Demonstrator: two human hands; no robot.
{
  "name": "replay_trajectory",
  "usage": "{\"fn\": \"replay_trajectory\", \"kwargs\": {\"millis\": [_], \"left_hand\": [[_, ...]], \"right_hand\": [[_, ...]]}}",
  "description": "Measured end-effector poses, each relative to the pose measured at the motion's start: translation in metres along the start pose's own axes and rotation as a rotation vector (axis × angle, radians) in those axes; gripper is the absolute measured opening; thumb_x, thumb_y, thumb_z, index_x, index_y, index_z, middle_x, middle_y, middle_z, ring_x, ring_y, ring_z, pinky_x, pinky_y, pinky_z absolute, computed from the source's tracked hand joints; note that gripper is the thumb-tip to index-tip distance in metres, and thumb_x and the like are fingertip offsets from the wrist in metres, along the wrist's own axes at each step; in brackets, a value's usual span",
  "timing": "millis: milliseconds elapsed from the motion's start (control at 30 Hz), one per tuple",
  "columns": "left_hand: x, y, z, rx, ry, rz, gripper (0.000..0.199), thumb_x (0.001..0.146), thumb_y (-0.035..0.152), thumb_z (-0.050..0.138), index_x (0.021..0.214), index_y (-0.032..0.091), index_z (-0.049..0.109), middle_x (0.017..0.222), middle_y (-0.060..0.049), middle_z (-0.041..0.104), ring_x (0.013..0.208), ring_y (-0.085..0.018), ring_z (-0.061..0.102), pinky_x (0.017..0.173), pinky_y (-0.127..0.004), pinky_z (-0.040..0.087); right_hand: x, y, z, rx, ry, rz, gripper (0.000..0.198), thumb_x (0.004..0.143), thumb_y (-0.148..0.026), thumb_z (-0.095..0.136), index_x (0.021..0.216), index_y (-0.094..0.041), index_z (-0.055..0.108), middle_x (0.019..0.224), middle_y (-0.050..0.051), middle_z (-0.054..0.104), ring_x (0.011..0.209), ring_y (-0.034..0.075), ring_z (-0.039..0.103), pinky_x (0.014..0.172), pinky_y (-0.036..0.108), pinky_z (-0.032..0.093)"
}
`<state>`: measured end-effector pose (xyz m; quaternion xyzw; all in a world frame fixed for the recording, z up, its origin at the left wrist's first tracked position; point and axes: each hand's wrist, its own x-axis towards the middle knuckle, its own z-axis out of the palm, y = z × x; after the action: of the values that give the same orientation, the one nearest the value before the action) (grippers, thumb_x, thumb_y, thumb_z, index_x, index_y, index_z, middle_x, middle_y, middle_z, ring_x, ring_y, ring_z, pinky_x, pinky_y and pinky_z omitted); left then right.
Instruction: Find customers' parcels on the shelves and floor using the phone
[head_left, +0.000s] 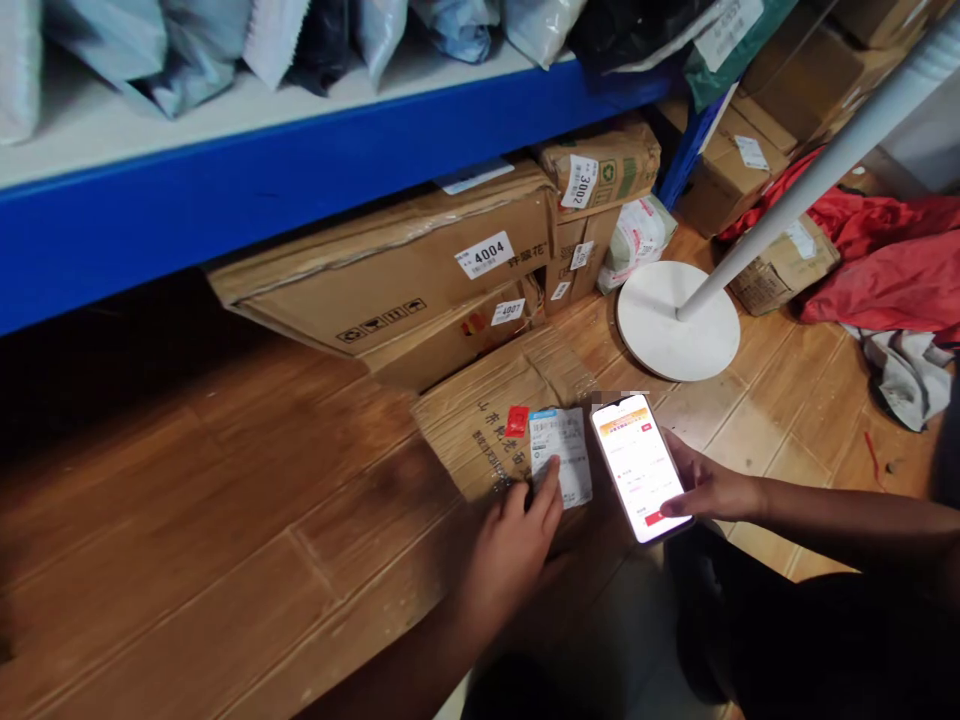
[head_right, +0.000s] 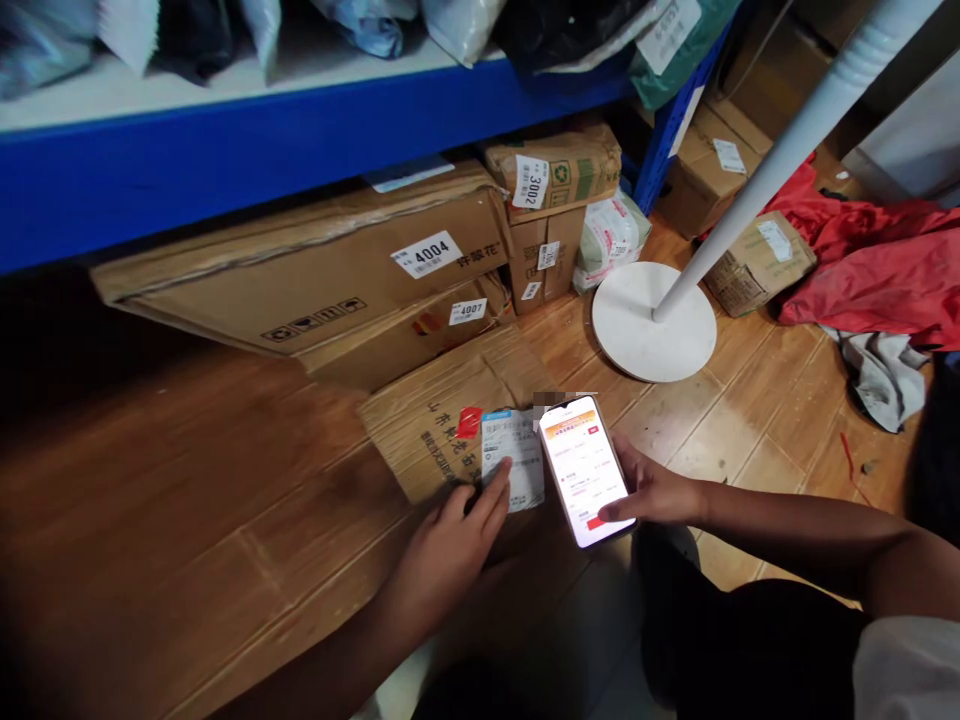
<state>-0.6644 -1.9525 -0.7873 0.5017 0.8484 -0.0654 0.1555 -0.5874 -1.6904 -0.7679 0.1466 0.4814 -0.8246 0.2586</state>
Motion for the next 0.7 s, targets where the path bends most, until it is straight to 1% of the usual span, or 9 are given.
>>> {"fn": "replay_trajectory", "kwargs": {"millis": [67, 133, 233, 400, 500, 567, 700], "left_hand": [[0.0005, -0.0004, 0.0027, -0.018, 0.020, 0.002, 0.066, 0.076, 0.030, 0.077, 0.137, 0.009, 0.061, 0.155, -0.014, 0.044, 0.101, -0.034, 0.062, 0.075, -0.043, 0.062], [0.0010, -0.0005, 0.0048, -0.029, 0.031, 0.001, 0.062, 0.076, 0.025, 0.076, 0.135, 0.010, 0.062, 0.154, -0.015, 0.045, 0.101, -0.034, 0.062, 0.074, -0.043, 0.061], [0.0014, -0.0004, 0.0060, 0.002, 0.034, 0.004, 0.057, 0.077, 0.016, 0.068, 0.134, 0.011, 0.063, 0.154, -0.014, 0.045, 0.100, -0.034, 0.062, 0.071, -0.043, 0.062], [0.0019, -0.0003, 0.0047, 0.045, 0.051, 0.008, 0.057, 0.078, 0.003, 0.053, 0.132, 0.012, 0.065, 0.153, -0.011, 0.047, 0.099, -0.031, 0.064, 0.072, -0.039, 0.061], [0.0021, 0.0000, 0.0032, 0.053, 0.040, -0.003, 0.058, 0.078, -0.001, 0.050, 0.133, 0.013, 0.065, 0.153, -0.010, 0.047, 0.099, -0.030, 0.065, 0.071, -0.037, 0.061], [0.0020, 0.0007, 0.0017, 0.068, 0.030, -0.003, 0.059, 0.078, -0.001, 0.049, 0.133, 0.013, 0.064, 0.153, -0.010, 0.046, 0.098, -0.029, 0.065, 0.070, -0.036, 0.061], [0.0015, 0.0020, -0.0015, 0.072, 0.034, -0.003, 0.055, 0.079, 0.000, 0.051, 0.130, 0.014, 0.066, 0.155, -0.009, 0.045, 0.098, -0.027, 0.063, 0.071, -0.036, 0.059]], "right_hand": [[0.0001, -0.0019, 0.0017, -0.067, -0.025, -0.024, 0.090, 0.067, -0.021, 0.088, 0.143, -0.029, 0.038, 0.132, 0.008, 0.061, 0.120, 0.023, 0.060, 0.102, 0.041, 0.048], [-0.0002, -0.0034, 0.0033, -0.094, -0.049, -0.027, 0.095, 0.069, -0.024, 0.087, 0.147, -0.030, 0.033, 0.137, 0.009, 0.057, 0.122, 0.024, 0.058, 0.103, 0.042, 0.048], [-0.0007, -0.0047, 0.0049, -0.110, -0.063, -0.036, 0.101, 0.070, -0.025, 0.086, 0.150, -0.031, 0.025, 0.140, 0.010, 0.055, 0.123, 0.024, 0.058, 0.103, 0.041, 0.048], [-0.0004, -0.0059, 0.0060, -0.146, -0.047, -0.044, 0.102, 0.072, -0.026, 0.085, 0.152, -0.031, 0.022, 0.141, 0.010, 0.055, 0.125, 0.023, 0.057, 0.105, 0.040, 0.048], [-0.0010, -0.0054, 0.0050, -0.173, -0.054, -0.061, 0.102, 0.073, -0.027, 0.083, 0.153, -0.031, 0.020, 0.141, 0.010, 0.055, 0.125, 0.024, 0.058, 0.105, 0.041, 0.048], [-0.0021, -0.0043, 0.0036, -0.193, -0.034, -0.066, 0.101, 0.074, -0.026, 0.083, 0.153, -0.030, 0.021, 0.143, 0.011, 0.053, 0.127, 0.024, 0.056, 0.107, 0.041, 0.047], [-0.0047, -0.0017, 0.0015, -0.177, -0.018, -0.041, 0.100, 0.075, -0.022, 0.083, 0.153, -0.030, 0.022, 0.146, 0.012, 0.051, 0.128, 0.024, 0.055, 0.108, 0.043, 0.045]]}}
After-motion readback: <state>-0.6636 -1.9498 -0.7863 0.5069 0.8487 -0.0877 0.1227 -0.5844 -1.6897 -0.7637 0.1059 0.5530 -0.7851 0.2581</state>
